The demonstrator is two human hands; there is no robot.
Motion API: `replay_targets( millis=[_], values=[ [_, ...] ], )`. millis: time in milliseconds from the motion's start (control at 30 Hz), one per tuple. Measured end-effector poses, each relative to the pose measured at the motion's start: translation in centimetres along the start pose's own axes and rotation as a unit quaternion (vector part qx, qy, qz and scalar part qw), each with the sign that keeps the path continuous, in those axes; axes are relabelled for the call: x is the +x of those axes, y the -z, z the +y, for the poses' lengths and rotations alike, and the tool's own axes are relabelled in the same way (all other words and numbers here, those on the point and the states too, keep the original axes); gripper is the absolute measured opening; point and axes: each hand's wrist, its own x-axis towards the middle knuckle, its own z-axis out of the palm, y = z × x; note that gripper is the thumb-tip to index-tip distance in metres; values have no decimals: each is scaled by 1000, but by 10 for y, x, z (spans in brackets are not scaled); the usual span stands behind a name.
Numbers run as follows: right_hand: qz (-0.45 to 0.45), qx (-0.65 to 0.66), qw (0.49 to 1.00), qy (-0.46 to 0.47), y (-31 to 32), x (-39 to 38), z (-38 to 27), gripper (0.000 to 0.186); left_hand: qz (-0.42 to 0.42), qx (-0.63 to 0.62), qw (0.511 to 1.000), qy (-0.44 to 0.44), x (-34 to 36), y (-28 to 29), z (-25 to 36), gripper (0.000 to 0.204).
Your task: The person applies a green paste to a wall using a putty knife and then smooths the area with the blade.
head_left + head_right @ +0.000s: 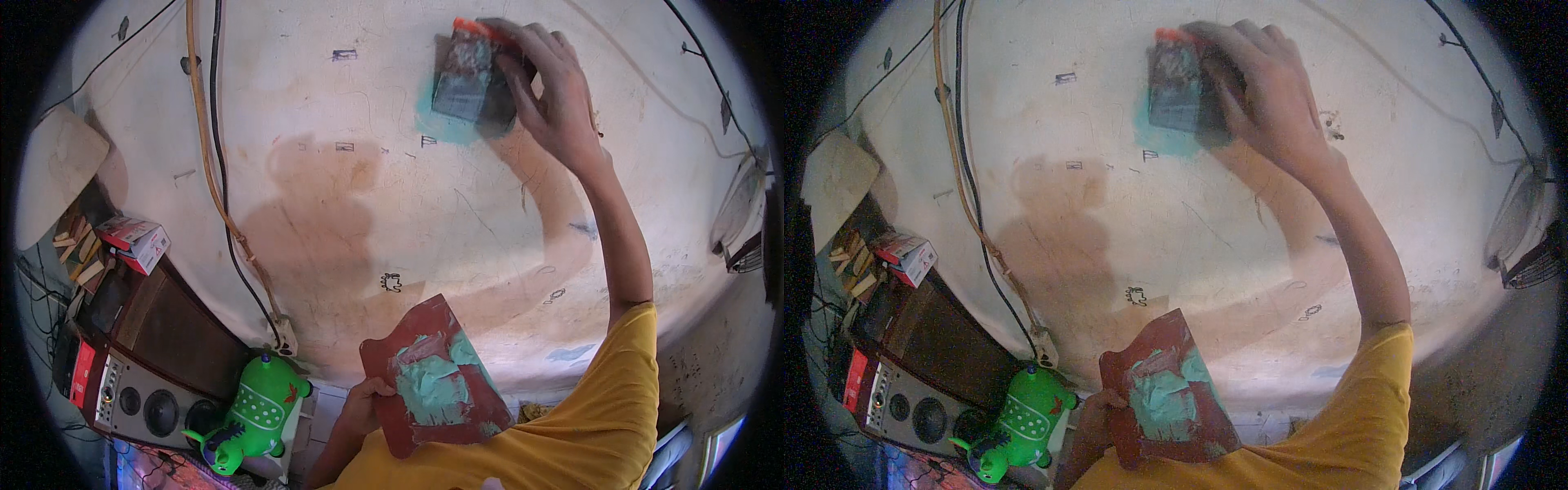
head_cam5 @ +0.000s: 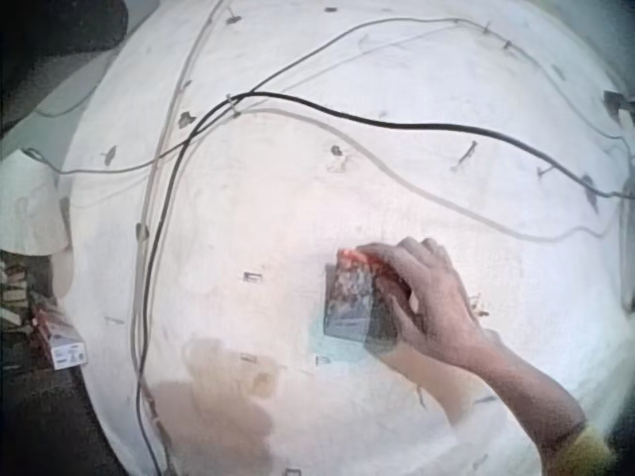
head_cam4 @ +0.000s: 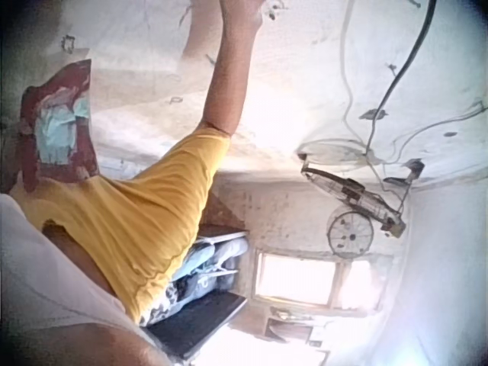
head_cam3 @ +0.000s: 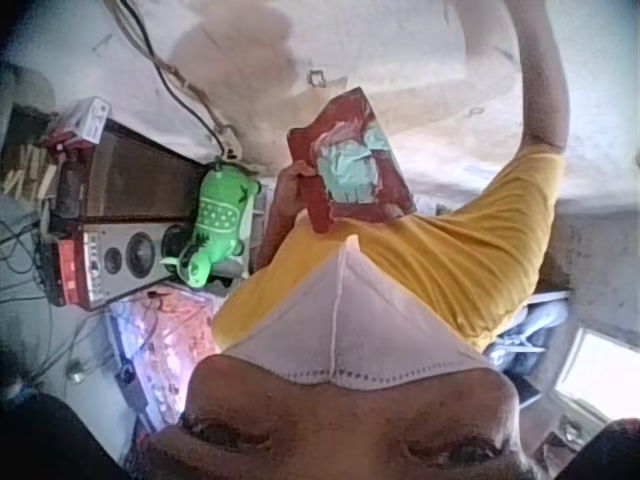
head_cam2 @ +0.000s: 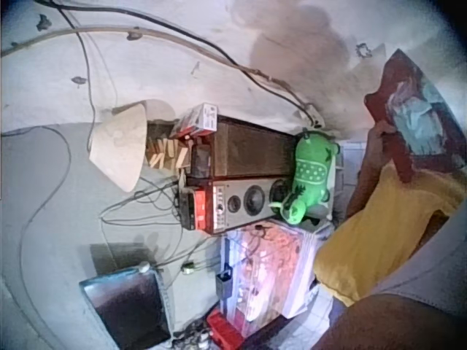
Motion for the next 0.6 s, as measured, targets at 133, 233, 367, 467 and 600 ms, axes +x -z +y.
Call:
replay_targets(
  millis=[133,233,367,467,600],
  values=[
    [100,-53,992,-56,11,13,24,29,-30,-40,999,-14,-6,-1,-2,37],
    [207,26,971,-116,27,6,40,27,-22,-44,998,-33,-14,-3,-1,39],
    [299,199,919,-164,74,-21,14,25,45,12,995,-90,-19,-9,2,40],
    [287,260,904,-182,71,-77,-29,18,183,74,964,-178,-35,-25,5,35],
    [-26,156,987,41,72,-131,-101,13,110,95,968,-206,-28,-1,38,30]
  ],
)
